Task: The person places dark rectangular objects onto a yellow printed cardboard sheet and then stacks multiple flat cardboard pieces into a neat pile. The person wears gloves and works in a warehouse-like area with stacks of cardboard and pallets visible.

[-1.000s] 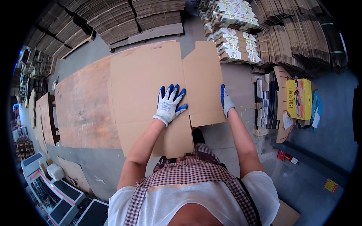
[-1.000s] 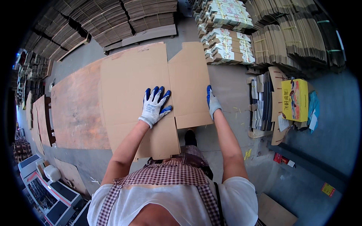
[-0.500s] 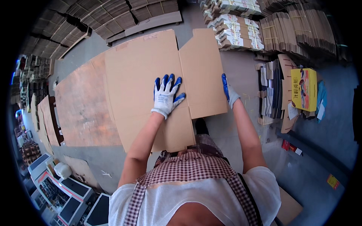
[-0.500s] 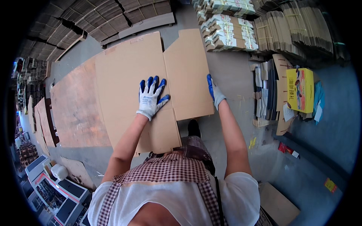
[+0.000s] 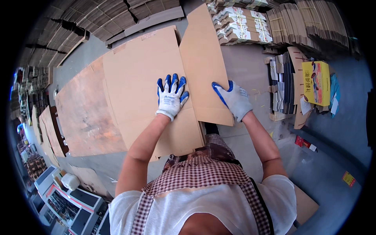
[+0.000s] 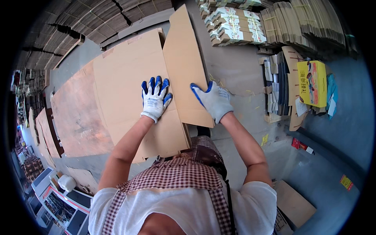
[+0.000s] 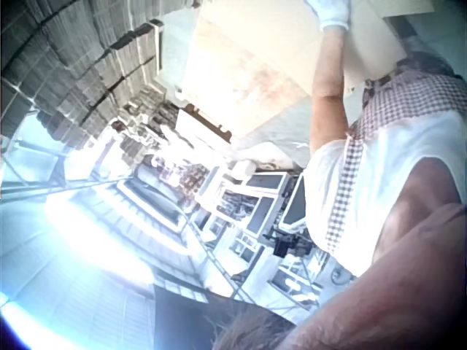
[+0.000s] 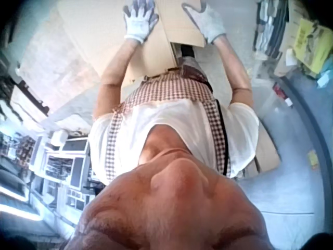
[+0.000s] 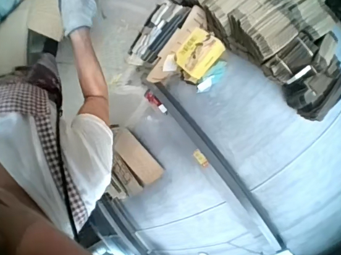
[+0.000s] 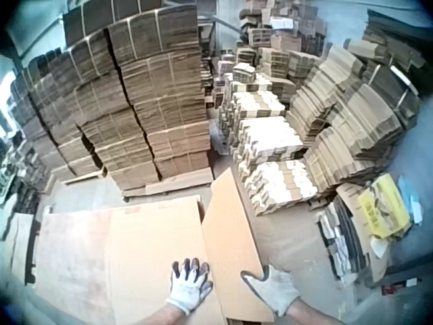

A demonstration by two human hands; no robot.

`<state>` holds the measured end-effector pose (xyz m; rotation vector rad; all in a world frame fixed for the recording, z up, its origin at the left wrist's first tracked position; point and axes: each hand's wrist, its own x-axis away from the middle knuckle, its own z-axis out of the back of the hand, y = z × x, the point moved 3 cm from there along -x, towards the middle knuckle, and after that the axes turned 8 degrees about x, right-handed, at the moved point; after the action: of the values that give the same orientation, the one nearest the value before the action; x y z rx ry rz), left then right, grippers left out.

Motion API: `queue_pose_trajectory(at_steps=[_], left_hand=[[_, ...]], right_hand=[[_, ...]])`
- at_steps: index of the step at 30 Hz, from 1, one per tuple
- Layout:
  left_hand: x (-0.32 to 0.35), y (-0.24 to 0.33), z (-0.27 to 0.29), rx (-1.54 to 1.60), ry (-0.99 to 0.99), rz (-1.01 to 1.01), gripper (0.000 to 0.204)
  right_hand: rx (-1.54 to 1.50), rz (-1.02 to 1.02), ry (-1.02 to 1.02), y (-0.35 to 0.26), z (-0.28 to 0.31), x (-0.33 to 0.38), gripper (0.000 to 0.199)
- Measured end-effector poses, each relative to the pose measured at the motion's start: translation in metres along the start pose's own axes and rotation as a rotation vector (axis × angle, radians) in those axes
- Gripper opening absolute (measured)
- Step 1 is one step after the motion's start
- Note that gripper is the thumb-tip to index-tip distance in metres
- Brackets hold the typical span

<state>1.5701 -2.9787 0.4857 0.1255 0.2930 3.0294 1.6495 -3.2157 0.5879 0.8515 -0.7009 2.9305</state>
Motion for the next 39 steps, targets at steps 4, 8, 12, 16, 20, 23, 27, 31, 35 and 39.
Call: queue_pose_trajectory(at_steps=[4, 8, 12, 16, 20, 23, 27, 31, 35, 39], left_hand=[[-0.008, -0.001, 0.016, 0.023, 0.019, -0.002, 0.065], [-0.012, 0.011, 0.007, 0.046, 0.018, -0.033, 0.065], [-0.008, 0.002, 0.013, 0.011, -0.046, -0.014, 0.064], [-0.023, 0.003, 0.012, 0.003, 0.058, -0.035, 0.063], [-0.02, -0.004, 0.021, 0.008, 0.091, -0.038, 0.063], [-0.041, 0.02, 0.014, 0.014, 0.073, -0.044, 0.066], [-0.042, 0.007, 0.021, 0.002, 0.072, -0.067, 0.066], [-0.073, 0.041, 0.038, 0.085, 0.048, -0.279, 0.066], [-0.161, 0.184, 0.043, 0.021, -0.174, -0.561, 0.071], [-0.216, 0.234, -0.017, -0.342, -0.6, -0.521, 0.08]], right_hand=[[-0.196, -0.087, 0.013, 0.048, -0.009, -0.044, 0.073], [-0.462, -0.137, -0.051, 0.113, -0.048, -0.082, 0.067], [-0.348, -0.164, -0.077, 0.038, -0.018, -0.024, 0.08], [0.006, -0.054, 0.038, -0.001, 0.01, -0.005, 0.084], [-0.258, -0.108, 0.089, 0.083, -0.023, -0.063, 0.093], [-1.156, 0.053, -0.31, 0.195, -0.094, -0.141, 0.07], [-1.579, -0.239, -0.483, 0.209, -0.167, -0.123, 0.054], [-1.454, -0.14, -0.302, 0.197, -0.171, -0.105, 0.06], [-1.35, 0.007, -0.209, 0.193, -0.123, -0.1, 0.057], [-1.167, 0.451, -0.198, 0.209, -0.1, -0.102, 0.049]])
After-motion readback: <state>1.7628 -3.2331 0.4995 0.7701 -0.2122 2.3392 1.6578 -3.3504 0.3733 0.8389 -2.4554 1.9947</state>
